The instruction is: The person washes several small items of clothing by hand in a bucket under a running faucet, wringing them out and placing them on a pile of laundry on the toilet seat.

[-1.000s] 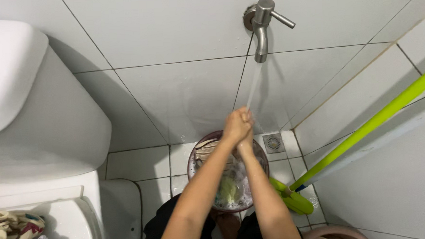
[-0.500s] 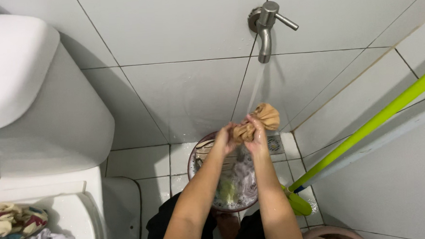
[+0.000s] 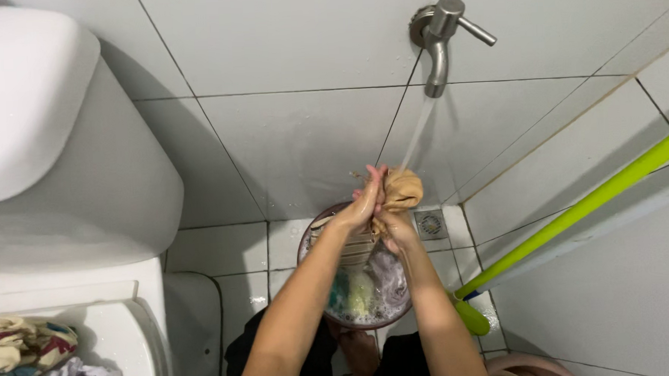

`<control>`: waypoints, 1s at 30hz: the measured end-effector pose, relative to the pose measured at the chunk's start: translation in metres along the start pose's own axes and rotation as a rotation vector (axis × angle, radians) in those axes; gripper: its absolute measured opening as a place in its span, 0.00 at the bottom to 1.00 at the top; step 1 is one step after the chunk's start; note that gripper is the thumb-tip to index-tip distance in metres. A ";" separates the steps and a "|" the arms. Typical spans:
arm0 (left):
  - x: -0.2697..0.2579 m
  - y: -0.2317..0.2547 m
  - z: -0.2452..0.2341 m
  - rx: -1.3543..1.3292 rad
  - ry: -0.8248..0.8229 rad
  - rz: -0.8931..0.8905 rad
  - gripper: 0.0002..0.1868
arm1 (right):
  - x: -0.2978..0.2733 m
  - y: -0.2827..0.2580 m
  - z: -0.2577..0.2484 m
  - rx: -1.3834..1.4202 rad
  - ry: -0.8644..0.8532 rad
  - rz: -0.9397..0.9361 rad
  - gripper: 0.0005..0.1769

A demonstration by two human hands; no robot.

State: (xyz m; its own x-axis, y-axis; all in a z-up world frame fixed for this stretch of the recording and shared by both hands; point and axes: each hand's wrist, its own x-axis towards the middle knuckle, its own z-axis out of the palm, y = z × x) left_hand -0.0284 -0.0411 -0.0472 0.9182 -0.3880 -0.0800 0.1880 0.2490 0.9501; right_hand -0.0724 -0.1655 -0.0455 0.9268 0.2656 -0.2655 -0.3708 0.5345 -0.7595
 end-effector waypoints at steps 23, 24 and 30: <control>-0.020 0.047 0.003 -0.840 -0.785 0.111 0.45 | -0.011 0.011 -0.005 0.564 -0.701 0.443 0.26; -0.021 0.045 -0.001 -0.840 -0.814 0.076 0.34 | -0.013 0.008 -0.006 0.566 -0.700 0.443 0.26; -0.020 0.055 -0.009 -0.166 -0.385 0.090 0.20 | -0.014 0.003 0.000 0.009 -0.274 0.359 0.13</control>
State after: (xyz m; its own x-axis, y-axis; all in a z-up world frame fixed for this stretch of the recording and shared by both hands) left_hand -0.0334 -0.0119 0.0042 0.7422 -0.6533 0.1495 0.1953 0.4242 0.8843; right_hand -0.0864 -0.1677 -0.0446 0.6895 0.6378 -0.3432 -0.6677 0.3761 -0.6425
